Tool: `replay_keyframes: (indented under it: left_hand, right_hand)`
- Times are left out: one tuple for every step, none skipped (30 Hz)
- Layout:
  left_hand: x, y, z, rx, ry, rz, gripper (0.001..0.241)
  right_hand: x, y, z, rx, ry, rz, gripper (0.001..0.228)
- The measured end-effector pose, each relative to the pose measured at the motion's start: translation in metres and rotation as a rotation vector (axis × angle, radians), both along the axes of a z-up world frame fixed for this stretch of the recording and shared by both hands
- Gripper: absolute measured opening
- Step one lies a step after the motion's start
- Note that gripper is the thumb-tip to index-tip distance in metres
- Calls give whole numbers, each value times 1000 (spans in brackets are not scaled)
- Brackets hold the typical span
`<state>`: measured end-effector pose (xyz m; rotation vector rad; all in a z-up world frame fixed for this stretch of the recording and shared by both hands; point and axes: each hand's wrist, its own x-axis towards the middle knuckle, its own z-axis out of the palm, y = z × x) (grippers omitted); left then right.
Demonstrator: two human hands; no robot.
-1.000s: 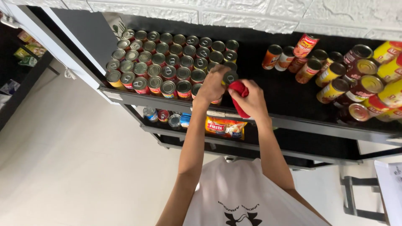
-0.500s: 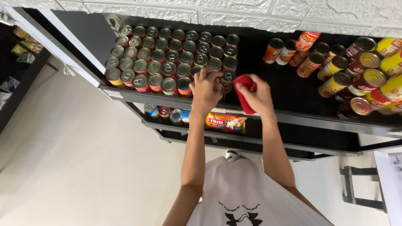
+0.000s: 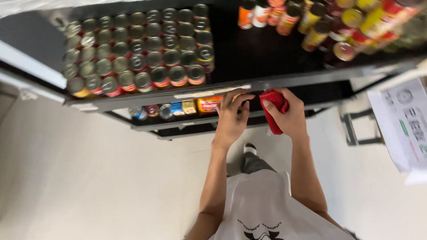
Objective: Wiping individual canned goods with a cloth and placing them onto a shelf.
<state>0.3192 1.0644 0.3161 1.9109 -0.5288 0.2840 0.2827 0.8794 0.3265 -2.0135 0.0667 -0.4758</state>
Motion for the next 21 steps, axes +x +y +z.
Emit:
replay_keyframes:
  left_hand:
    - [-5, -12, 0, 4, 6, -35, 25]
    - [-11, -25, -1, 30, -5, -75, 24]
    - [-18, -38, -2, 55, -17, -114, 24]
    - [-23, -52, -3, 59, -14, -150, 24]
    - [-30, -66, -4, 89, 24, -195, 23]
    - [-34, -81, -5, 120, 54, -240, 22]
    - [-40, -97, -6, 125, 49, -276, 22]
    - [-47, -113, -8, 129, 26, -339, 23]
    - [-54, -131, -10, 132, 3, -403, 24]
    - [-62, -151, -7, 134, 0, -441, 24]
    - [-71, -171, -5, 132, 41, -490, 25]
    - [-81, -192, -4, 129, 86, -538, 26]
    - [-90, -216, -6, 131, 87, -575, 26]
    - [-103, -239, -8, 86, 132, -631, 26]
    - [-116, -263, -10, 41, 178, -687, 27]
    - [-131, -287, -15, 45, 187, -712, 27]
    - [-146, -310, -19, 50, 141, -736, 27]
    - [-158, -333, -24, 57, 87, -758, 27]
    - [-172, -354, -25, 61, 87, -781, 27]
    - [-188, -374, -26, 141, 139, -826, 28]
    - [-202, -394, -27, 221, 189, -870, 30]
  right_hand:
    - [-11, -9, 2, 4, 6, -35, 33]
    - [-21, -18, 3, -4, 14, -74, 34]
    - [-33, -28, 4, -12, 22, -112, 34]
    - [-45, -38, 5, -7, 26, -148, 34]
    - [-57, -49, 6, 34, 73, -199, 34]
    - [-67, -61, 7, 76, 110, -249, 34]
    - [-80, -76, 3, 82, 106, -285, 34]
    - [-93, -92, 0, 76, 114, -329, 34]
    - [-107, -109, -4, 71, 123, -372, 34]
    - [-122, -126, -6, 74, 122, -410, 34]
    - [-138, -145, -9, 82, 118, -450, 35]
    - [-155, -164, -12, 87, 117, -490, 36]
    - [-172, -183, -14, 89, 118, -527, 36]
    - [-191, -204, -15, 110, 127, -564, 36]
    - [-211, -224, -17, 130, 135, -601, 36]
    - [-229, -245, -18, 134, 142, -628, 36]
    - [-247, -265, -20, 153, 151, -668, 36]
    - [-263, -285, -22, 174, 151, -705, 36]
    - [-278, -304, -23, 180, 150, -728, 36]
    - [-293, -323, -23, 178, 135, -733, 35]
    - [-308, -340, -22, 175, 120, -738, 35]
